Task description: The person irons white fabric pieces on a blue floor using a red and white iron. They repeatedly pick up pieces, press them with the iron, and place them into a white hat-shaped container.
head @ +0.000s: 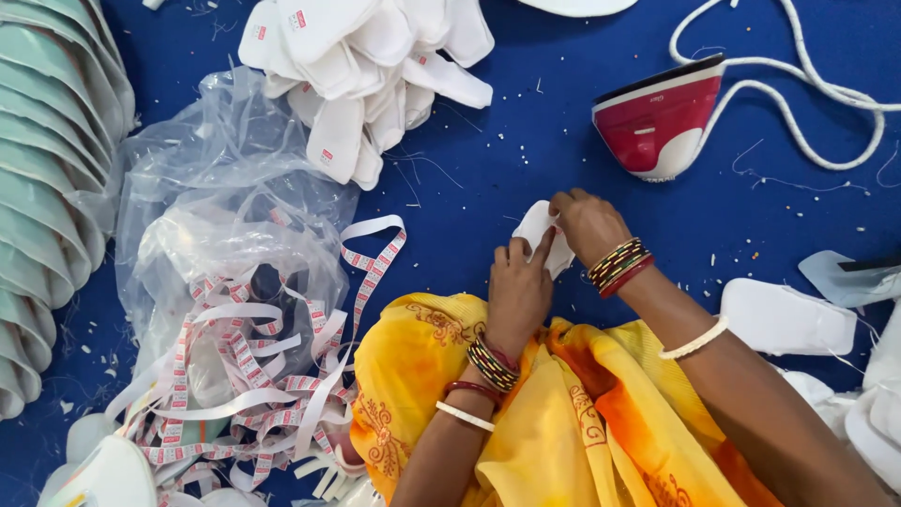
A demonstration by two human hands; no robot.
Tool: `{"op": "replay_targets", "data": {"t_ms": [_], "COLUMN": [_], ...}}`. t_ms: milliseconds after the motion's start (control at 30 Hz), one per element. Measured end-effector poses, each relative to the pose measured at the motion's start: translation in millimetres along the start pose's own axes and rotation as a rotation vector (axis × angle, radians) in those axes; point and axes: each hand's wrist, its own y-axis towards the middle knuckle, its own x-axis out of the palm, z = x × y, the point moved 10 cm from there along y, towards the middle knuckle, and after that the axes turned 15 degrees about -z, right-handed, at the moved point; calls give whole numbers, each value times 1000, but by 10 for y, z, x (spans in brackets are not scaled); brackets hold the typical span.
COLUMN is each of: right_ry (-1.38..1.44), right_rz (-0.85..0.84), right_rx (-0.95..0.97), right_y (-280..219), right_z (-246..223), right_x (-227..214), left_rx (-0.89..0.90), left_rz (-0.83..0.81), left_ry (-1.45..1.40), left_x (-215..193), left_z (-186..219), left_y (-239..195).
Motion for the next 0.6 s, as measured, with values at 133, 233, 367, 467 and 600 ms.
{"op": "replay_targets", "data": {"t_ms": [133, 233, 367, 467, 600], "right_ry": [66, 269, 567, 347, 301], "right_rz": [104, 224, 439, 727, 710], "right_rx": [-18, 84, 441, 273, 67], "right_y": [-116, -378, -796, -898, -682], "right_z": [65, 247, 763, 658, 871], "right_x": [-12, -186, -442, -1010, -1131], "left_rx": [-30, -39, -63, -85, -76], "left_rz": [4, -8, -26, -44, -41], "left_ry": [64, 111, 189, 234, 218], "left_x": [17, 90, 182, 158, 129], "left_z": [15, 7, 14, 46, 41], "left_y": [3, 19, 33, 45, 9]}}
